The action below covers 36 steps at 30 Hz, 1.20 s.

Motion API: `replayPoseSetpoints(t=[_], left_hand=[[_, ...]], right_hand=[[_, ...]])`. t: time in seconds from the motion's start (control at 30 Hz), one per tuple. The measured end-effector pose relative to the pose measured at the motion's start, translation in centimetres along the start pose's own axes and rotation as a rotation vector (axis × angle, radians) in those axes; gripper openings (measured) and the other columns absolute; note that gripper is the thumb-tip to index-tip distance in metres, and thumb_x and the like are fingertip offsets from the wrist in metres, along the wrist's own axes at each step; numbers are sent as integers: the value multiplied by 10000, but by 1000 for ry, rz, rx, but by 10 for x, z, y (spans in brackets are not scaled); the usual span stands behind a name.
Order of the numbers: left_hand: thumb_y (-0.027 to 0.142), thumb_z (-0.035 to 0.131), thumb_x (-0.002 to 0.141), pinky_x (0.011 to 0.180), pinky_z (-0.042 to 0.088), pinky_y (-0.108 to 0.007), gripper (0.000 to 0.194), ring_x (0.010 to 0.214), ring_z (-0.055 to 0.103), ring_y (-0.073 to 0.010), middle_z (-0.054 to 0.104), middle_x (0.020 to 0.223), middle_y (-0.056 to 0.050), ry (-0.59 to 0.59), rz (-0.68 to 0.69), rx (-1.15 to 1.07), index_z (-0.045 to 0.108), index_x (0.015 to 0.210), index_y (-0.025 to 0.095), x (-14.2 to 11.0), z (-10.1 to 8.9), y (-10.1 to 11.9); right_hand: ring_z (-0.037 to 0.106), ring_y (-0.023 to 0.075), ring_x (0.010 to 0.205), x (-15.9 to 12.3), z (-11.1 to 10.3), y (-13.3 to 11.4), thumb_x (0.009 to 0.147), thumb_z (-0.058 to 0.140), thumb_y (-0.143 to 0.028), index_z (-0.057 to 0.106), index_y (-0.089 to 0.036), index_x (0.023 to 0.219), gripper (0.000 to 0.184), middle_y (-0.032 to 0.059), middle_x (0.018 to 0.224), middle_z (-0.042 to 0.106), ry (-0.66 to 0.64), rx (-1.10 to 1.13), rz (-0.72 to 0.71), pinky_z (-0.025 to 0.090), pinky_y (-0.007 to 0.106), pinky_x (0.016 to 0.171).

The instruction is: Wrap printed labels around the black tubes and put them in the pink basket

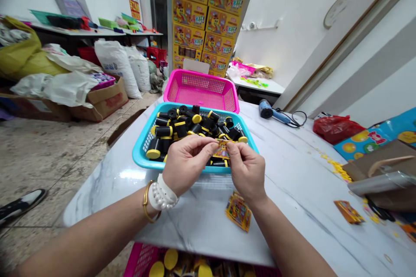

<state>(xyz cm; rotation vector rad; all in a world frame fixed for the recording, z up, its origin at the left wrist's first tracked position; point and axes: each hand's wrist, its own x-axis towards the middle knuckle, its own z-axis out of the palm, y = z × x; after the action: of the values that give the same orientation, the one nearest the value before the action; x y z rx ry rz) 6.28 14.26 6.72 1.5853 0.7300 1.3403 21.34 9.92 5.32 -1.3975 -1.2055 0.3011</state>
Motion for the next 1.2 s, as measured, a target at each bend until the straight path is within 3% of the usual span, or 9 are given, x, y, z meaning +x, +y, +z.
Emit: replayPoseSetpoints(t=[0.2,0.3,0.57,0.67,0.8,0.87,0.97,1.07,1.2], left_hand=[[311,692,846,547,445,-218,202,563,540,-102,652,648,-17,30,-127,-88,729,736,146,4,-2,3],[314,689,852,530,425,-216,219,553,524,-98,644,627,-14,14,-113,-70,747,724,146,4,-2,5],[251,760,803,654,475,-241,127,680,602,-125,705,728,-42,-59,-42,0,798,718,165,2,-2,8],[243,813,745,597,453,-220,113,628,574,-105,672,672,-23,-112,-158,-68,781,685,153,5,-3,8],[273,766,805,422,313,-187,152,413,444,-42,630,585,4,-207,-431,-251,775,772,125,12,-9,8],[277,751,826,384,245,-173,162,379,433,-23,679,664,-22,-214,-510,-353,777,843,119,16,-13,7],[261,754,832,358,177,-154,160,372,433,-5,709,754,-50,-196,-596,-499,778,899,117,22,-17,4],[220,773,819,354,189,-125,129,413,449,7,711,785,-62,-171,-645,-612,780,873,103,28,-20,2],[131,733,840,345,203,-89,72,445,450,18,707,800,-70,-160,-697,-718,772,815,76,32,-22,2]], right_hand=[[409,98,509,-6,-1,0,910,657,-488,618,-178,646,409,-36,541,487,92,-5,-71,361,237,477],[403,96,507,-7,-2,2,918,649,-479,608,-180,638,412,-39,542,480,100,-15,-101,367,237,481],[474,108,542,-13,2,4,961,607,-361,620,-188,663,345,-28,582,542,25,-117,-262,399,248,534],[501,114,563,-10,-1,2,982,567,-321,615,-191,666,345,-18,606,560,-91,-145,-352,407,254,552],[552,136,583,24,-25,6,987,541,-328,683,-196,752,305,4,655,607,-134,-290,-398,439,276,575],[619,190,746,51,-39,16,908,638,-306,734,-206,939,142,54,864,699,-116,-572,-458,481,320,691],[610,284,974,87,-48,38,755,701,-194,708,-201,1067,312,111,1088,715,-328,-995,-488,480,385,843],[607,300,947,103,-43,56,665,722,-161,693,-178,1028,365,127,1007,725,-409,-1060,-475,480,392,841],[630,277,907,97,-40,54,778,659,-219,695,-173,997,226,133,978,723,-283,-996,-478,506,396,814]])
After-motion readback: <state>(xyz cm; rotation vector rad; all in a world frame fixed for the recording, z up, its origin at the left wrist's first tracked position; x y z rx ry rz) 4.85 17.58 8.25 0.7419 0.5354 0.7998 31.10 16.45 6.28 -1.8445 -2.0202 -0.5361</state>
